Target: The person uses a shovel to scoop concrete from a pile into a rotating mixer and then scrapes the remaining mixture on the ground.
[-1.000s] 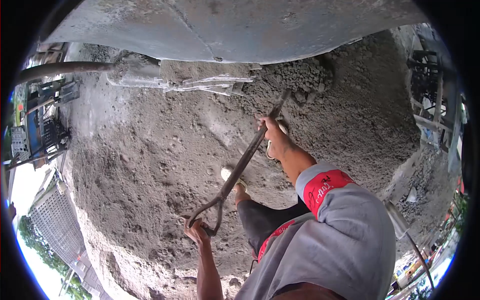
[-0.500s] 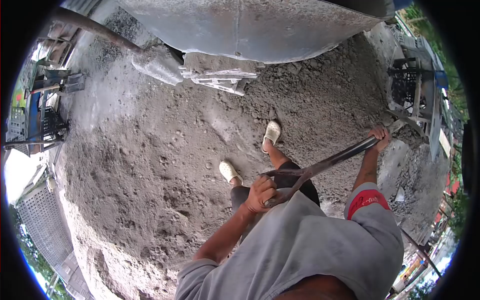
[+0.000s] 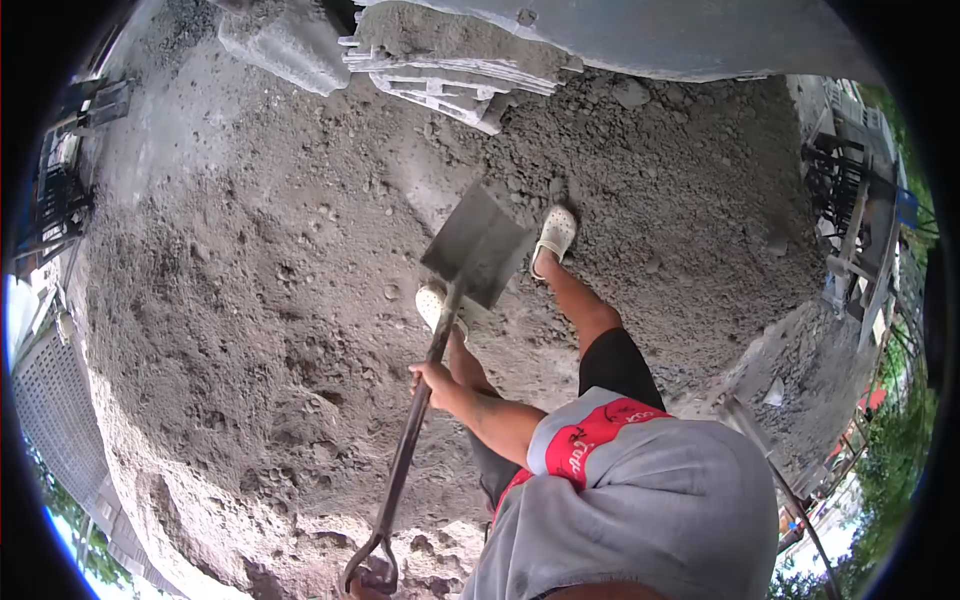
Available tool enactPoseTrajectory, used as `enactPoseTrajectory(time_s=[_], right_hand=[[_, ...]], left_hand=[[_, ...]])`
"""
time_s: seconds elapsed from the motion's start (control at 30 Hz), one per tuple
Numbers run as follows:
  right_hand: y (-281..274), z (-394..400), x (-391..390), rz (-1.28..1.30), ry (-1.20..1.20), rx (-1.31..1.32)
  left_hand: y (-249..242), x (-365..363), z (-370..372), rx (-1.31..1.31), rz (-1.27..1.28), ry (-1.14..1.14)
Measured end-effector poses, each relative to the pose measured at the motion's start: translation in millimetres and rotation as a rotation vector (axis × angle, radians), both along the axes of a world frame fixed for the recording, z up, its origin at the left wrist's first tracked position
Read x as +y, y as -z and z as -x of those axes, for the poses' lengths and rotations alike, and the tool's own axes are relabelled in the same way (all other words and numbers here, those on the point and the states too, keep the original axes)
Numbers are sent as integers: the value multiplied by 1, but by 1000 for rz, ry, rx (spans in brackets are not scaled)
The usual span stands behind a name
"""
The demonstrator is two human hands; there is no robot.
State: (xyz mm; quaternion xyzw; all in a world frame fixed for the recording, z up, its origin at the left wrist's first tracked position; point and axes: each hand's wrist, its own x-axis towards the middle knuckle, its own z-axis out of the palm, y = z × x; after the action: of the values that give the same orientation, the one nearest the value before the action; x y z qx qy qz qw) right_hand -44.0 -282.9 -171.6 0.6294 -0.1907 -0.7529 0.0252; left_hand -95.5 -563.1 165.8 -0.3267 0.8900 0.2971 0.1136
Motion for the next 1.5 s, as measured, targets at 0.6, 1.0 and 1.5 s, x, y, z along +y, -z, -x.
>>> enactPoseTrajectory(time_s=[0.6, 1.0, 1.5], right_hand=[[156, -108, 367, -418, 167, -42], [-131, -260, 380, -681, 573, -132], [-111, -230, 297, -717, 573, 12]], left_hand=[[194, 337, -41, -47, -452, 230], [97, 317, -49, 59, -631, 938], [126, 217, -24, -348, -886, 574]])
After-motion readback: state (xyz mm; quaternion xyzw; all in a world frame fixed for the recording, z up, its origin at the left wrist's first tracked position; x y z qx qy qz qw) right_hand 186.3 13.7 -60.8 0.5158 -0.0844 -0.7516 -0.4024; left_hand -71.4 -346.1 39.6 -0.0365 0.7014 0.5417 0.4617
